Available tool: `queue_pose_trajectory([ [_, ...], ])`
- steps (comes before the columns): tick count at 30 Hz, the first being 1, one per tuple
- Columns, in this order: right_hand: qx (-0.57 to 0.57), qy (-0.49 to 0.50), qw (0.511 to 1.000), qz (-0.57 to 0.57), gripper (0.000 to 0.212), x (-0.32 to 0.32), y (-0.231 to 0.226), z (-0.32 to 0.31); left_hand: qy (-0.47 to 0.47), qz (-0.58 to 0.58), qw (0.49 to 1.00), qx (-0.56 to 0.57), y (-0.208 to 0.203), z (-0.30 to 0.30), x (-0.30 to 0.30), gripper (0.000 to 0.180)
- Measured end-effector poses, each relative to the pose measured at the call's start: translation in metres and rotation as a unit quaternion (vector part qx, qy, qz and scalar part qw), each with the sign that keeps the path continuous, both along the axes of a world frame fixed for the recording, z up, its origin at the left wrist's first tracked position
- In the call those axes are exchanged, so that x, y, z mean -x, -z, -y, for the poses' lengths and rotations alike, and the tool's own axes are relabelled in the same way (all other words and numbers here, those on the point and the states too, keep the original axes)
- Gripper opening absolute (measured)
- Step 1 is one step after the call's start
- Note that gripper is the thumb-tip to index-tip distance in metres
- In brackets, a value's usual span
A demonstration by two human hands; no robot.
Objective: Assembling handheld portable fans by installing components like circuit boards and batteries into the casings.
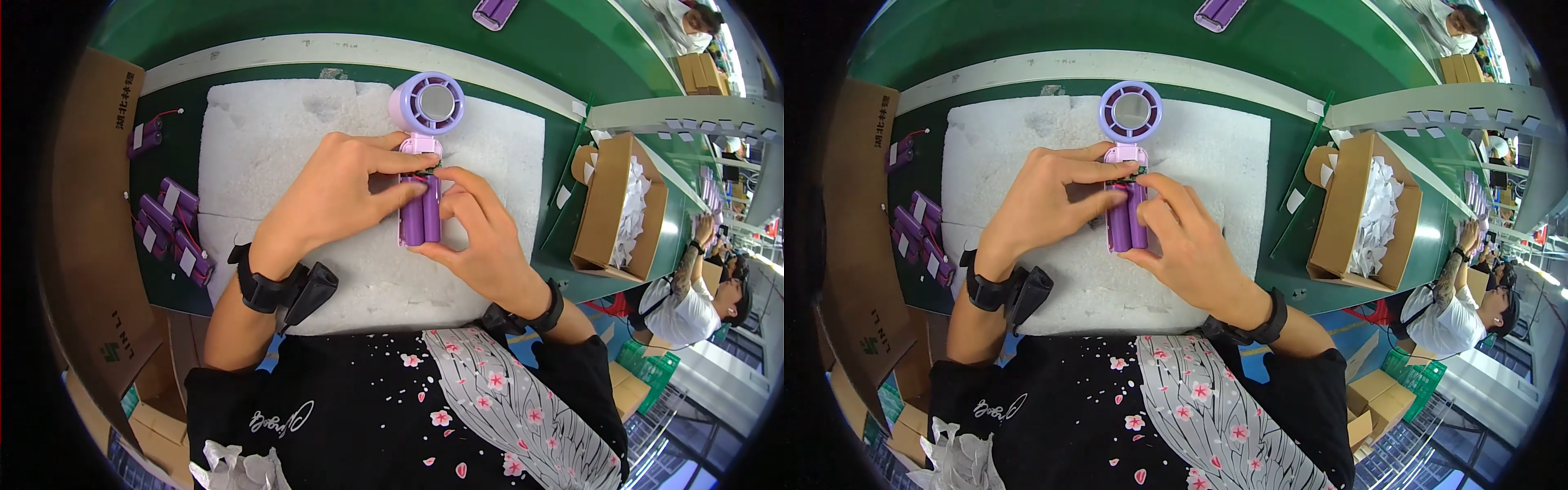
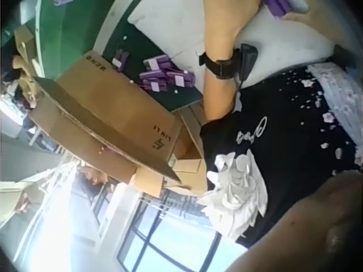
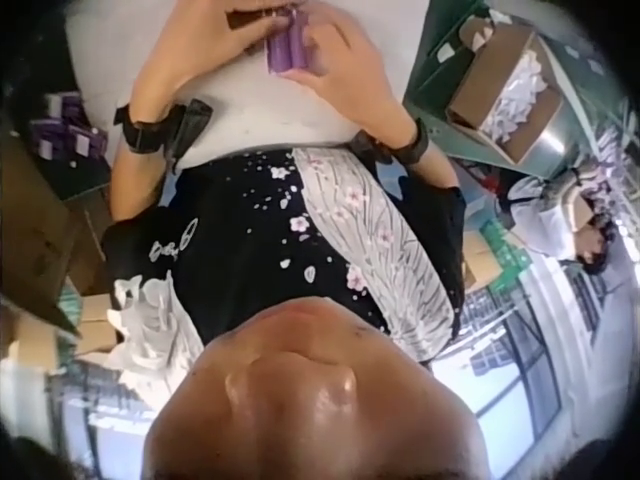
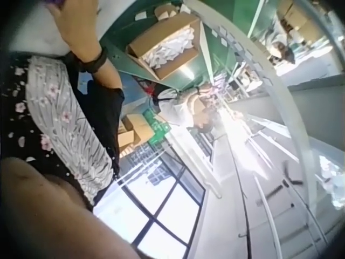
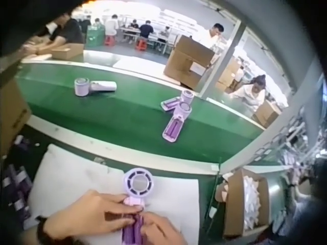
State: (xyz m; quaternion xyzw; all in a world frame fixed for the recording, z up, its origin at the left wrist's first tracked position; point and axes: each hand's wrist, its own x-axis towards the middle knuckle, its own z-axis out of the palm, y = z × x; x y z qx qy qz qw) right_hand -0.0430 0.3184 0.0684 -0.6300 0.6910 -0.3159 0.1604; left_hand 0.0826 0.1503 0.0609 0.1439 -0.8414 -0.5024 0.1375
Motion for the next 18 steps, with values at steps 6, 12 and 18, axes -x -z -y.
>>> queue_pose_trajectory([
  [6, -0.019, 0.044, 0.997, 0.068, 0.052, 0.001, 0.002, 0.010, 0.005, 0.036, 0.998, -0.046, -0.004, 0.000, -0.001, 0.052],
  [12, -0.039, 0.035, 0.983, 0.178, 0.045, 0.018, -0.008, 0.023, -0.006, 0.036, 0.997, -0.066, -0.002, 0.000, 0.004, 0.053],
  [18, 0.036, -0.001, 0.997, 0.073, 0.022, 0.025, 0.007, 0.025, -0.003, 0.047, 0.997, -0.058, 0.002, -0.004, 0.004, 0.054],
])
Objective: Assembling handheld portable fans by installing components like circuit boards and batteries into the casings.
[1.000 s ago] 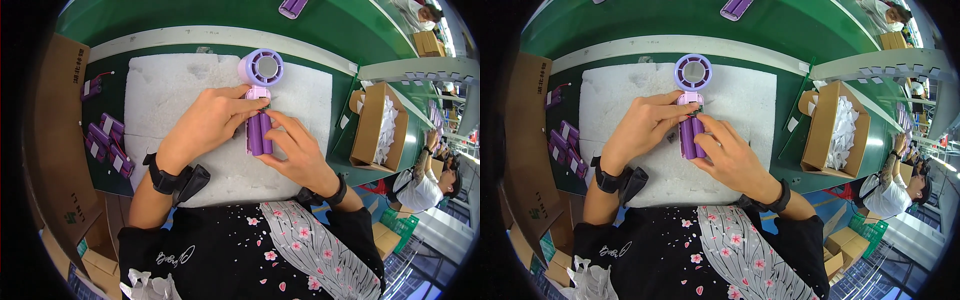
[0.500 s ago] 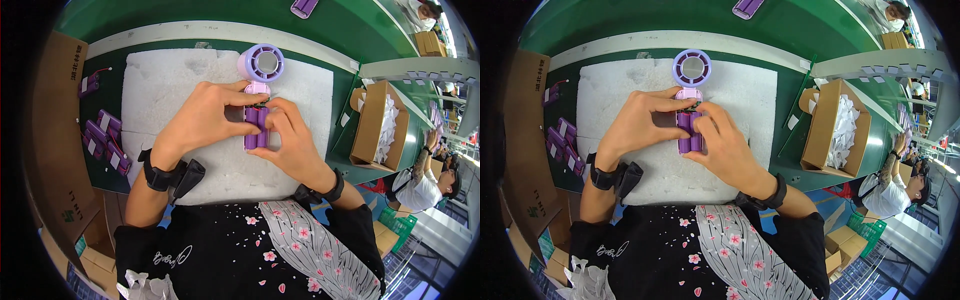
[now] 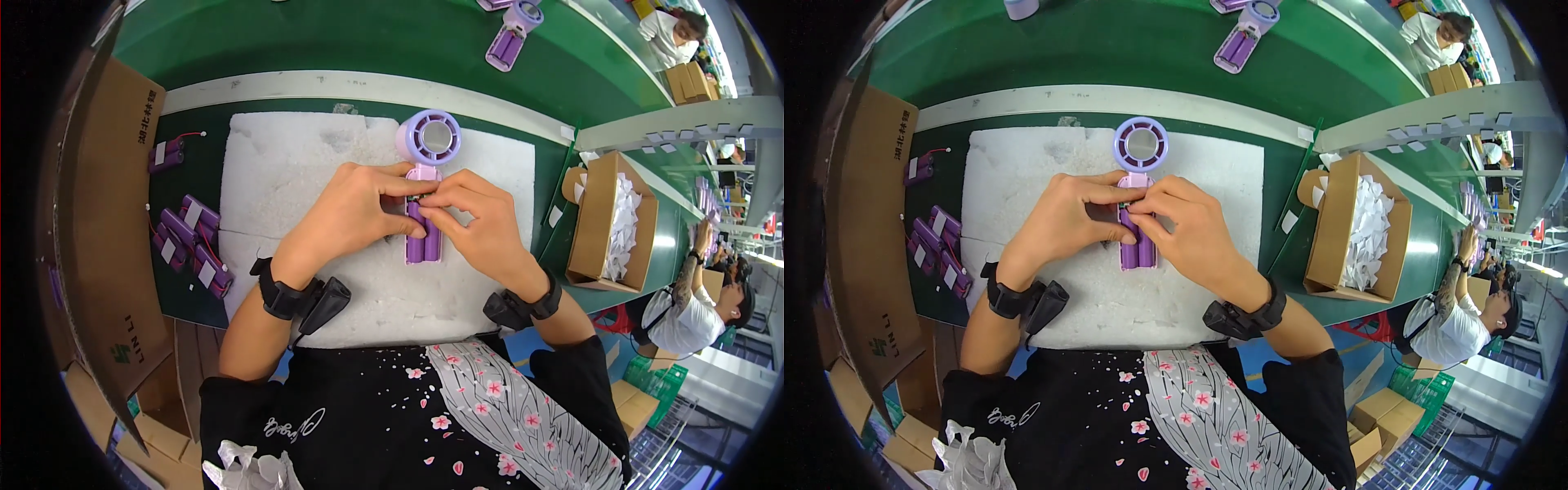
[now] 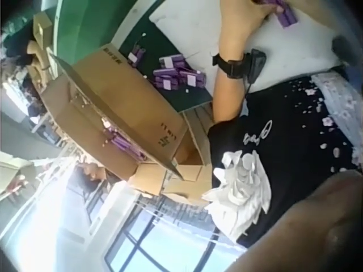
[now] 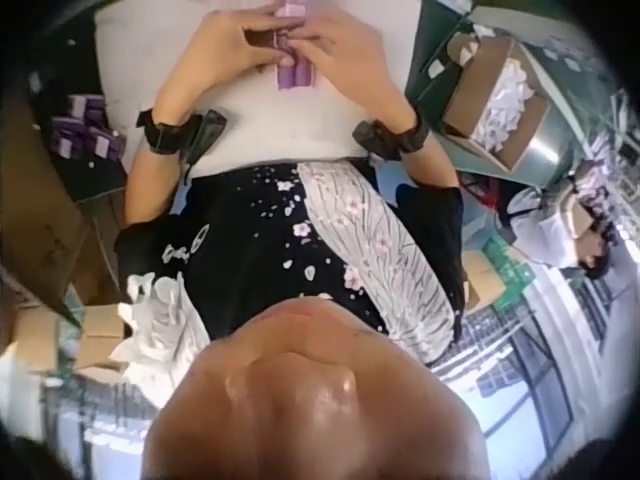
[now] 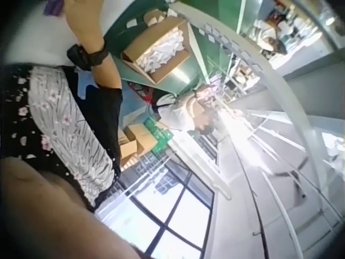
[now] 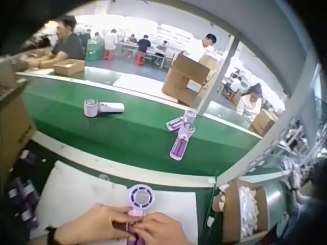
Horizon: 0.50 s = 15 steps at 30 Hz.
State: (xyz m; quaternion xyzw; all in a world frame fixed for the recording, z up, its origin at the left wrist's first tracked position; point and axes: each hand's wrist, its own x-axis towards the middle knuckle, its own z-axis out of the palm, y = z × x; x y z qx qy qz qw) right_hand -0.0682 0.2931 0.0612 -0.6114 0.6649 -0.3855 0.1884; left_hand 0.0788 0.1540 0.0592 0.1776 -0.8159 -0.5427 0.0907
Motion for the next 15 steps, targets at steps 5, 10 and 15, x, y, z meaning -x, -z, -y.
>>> queue_pose_trajectory([
  [5, -0.014, -0.050, 0.993, -0.107, 0.030, 0.001, -0.003, -0.005, 0.008, 0.005, 1.000, -0.017, 0.001, 0.003, -0.002, 0.057],
  [10, -0.030, -0.085, 0.984, -0.153, 0.045, -0.018, -0.023, -0.019, 0.018, -0.062, 0.998, 0.003, 0.008, -0.001, 0.001, 0.054],
  [15, -0.031, -0.055, 0.976, -0.207, 0.055, -0.001, -0.012, -0.018, -0.015, -0.097, 0.994, 0.053, 0.006, -0.008, 0.008, 0.052],
])
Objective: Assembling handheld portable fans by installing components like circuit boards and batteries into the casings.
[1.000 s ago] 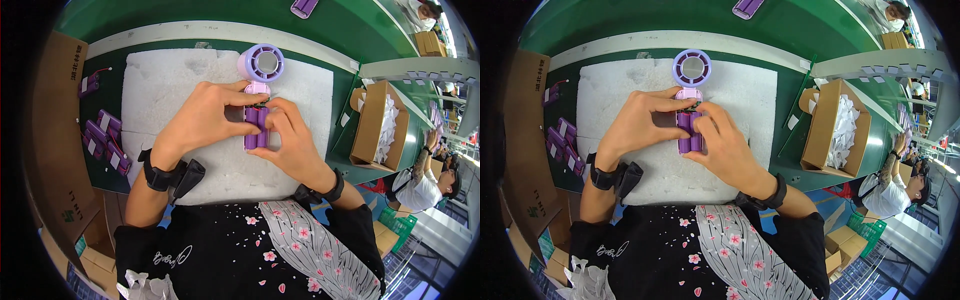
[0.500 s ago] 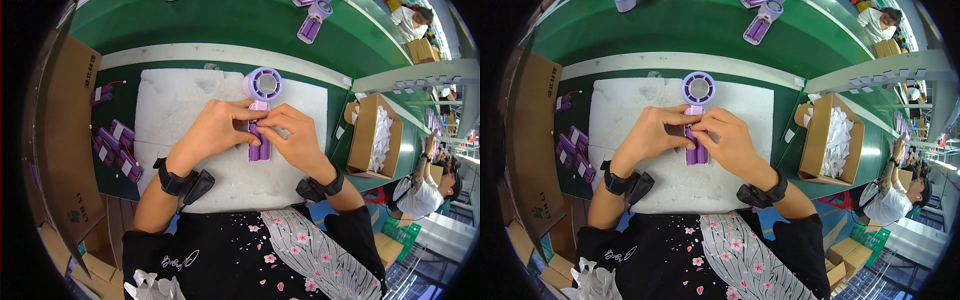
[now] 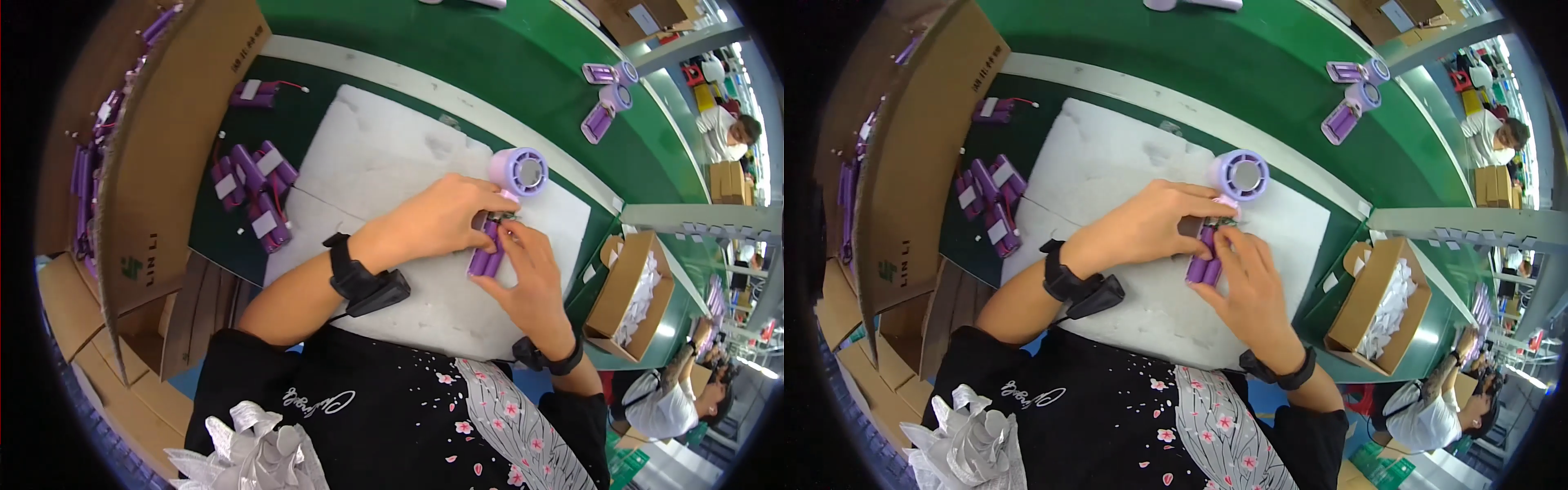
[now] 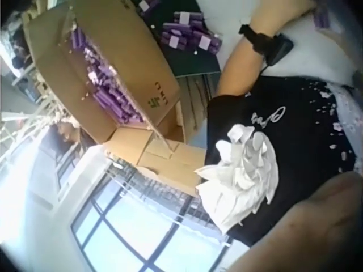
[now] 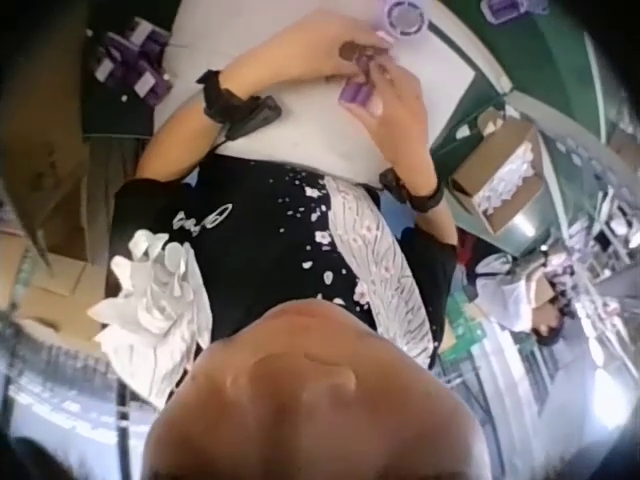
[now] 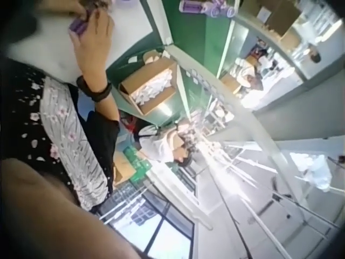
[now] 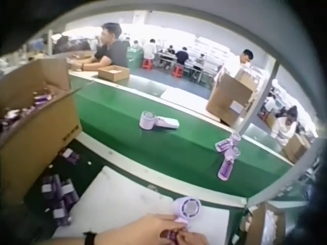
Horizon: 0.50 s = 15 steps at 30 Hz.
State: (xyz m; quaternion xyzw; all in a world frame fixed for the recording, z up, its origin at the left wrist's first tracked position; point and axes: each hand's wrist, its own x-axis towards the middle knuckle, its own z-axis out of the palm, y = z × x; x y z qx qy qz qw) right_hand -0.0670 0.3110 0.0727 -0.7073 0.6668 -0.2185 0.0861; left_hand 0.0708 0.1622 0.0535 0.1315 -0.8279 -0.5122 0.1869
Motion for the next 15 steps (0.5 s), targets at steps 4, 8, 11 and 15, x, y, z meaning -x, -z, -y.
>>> queue_pose_trajectory([
  [4, 0.098, 0.094, 0.990, -0.025, 0.054, 0.030, 0.008, 0.051, -0.113, -0.004, 0.991, 0.068, -0.011, 0.009, -0.018, 0.051],
  [8, 0.143, 0.136, 0.980, 0.014, 0.045, 0.038, -0.001, 0.056, -0.220, 0.088, 0.951, 0.198, -0.041, 0.029, -0.062, 0.045],
  [11, -0.103, 0.116, 0.960, 0.233, 0.030, 0.023, 0.011, 0.031, -0.288, 0.169, 0.904, 0.266, -0.052, 0.065, -0.110, 0.047],
  [15, 0.041, 0.073, 0.972, 0.219, 0.018, 0.015, 0.038, 0.033, -0.350, 0.235, 0.865, 0.273, -0.031, 0.122, -0.164, 0.049],
])
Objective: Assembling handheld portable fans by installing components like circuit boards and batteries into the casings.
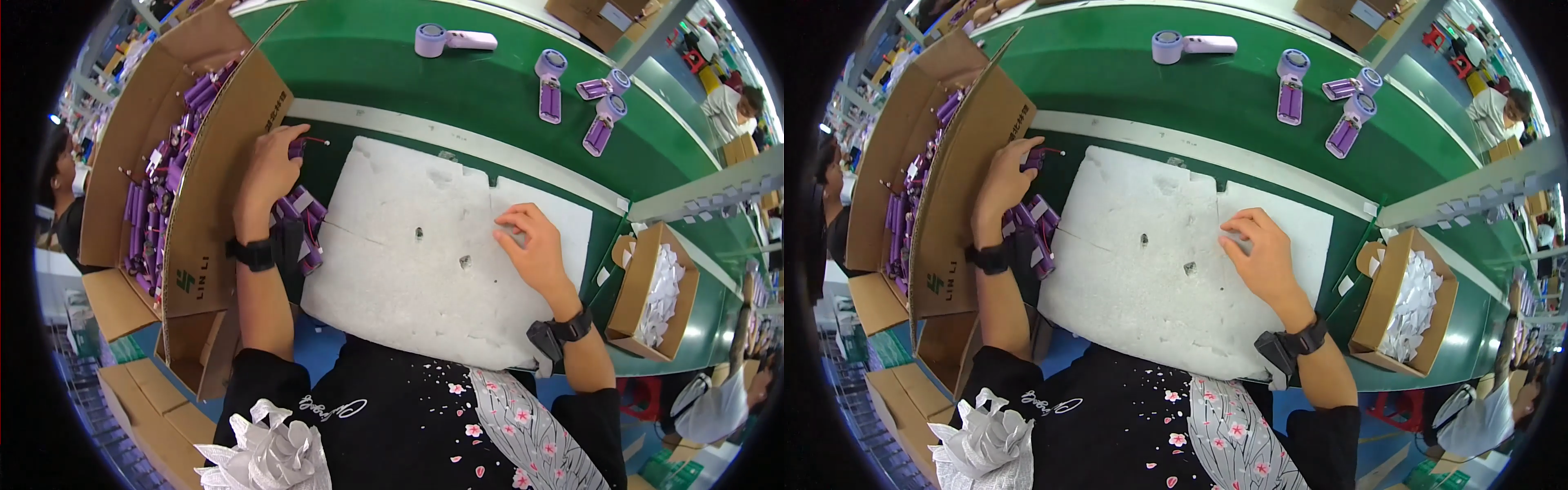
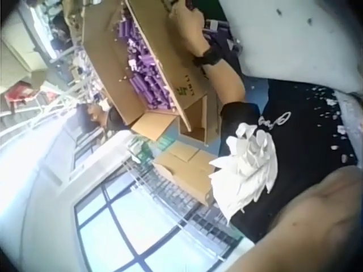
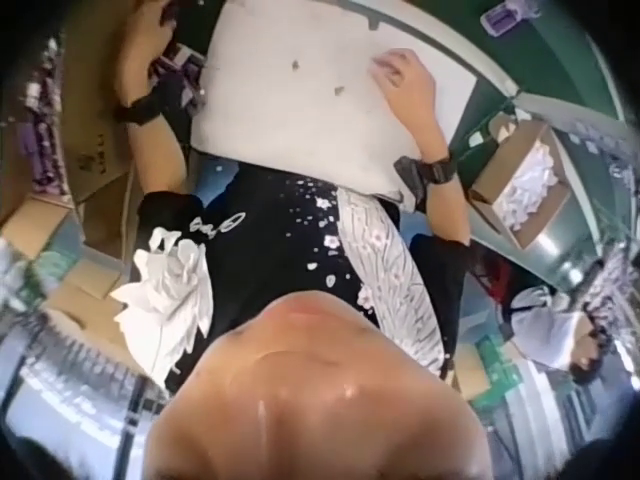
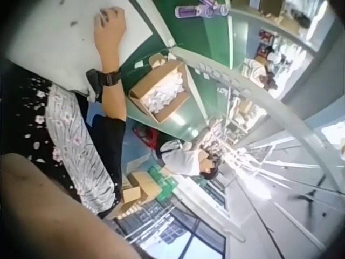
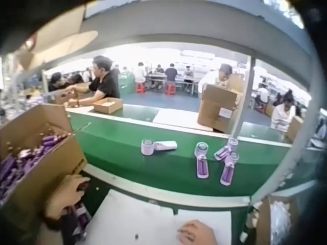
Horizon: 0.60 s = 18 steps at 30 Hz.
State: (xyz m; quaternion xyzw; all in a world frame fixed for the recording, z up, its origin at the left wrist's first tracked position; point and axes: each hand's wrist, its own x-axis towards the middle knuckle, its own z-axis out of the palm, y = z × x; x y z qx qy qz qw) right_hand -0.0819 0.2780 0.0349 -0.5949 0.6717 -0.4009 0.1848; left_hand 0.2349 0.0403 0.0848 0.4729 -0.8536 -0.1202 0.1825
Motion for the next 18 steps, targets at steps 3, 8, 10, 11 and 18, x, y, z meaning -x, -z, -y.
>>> queue_pose_trajectory([
  [3, 0.013, 0.002, 1.000, 0.023, 0.013, -0.004, 0.010, 0.006, 0.007, 0.062, 0.998, -0.008, 0.024, 0.034, -0.009, 0.051],
  [8, 0.015, -0.002, 0.998, 0.053, 0.010, -0.001, 0.018, 0.005, 0.006, 0.166, 0.986, -0.014, 0.033, 0.058, -0.011, 0.048],
  [10, 0.026, 0.007, 0.996, 0.082, 0.009, -0.003, 0.016, 0.006, 0.018, 0.176, 0.984, -0.002, 0.029, 0.059, -0.013, 0.046],
  [11, 0.030, 0.008, 0.994, 0.108, 0.008, -0.004, 0.015, 0.008, 0.011, 0.146, 0.989, -0.005, 0.019, 0.055, -0.012, 0.046],
  [18, 0.050, -0.008, 0.985, 0.165, 0.022, -0.009, 0.007, 0.009, 0.042, -0.204, 0.972, -0.112, -0.075, -0.054, 0.064, 0.036],
])
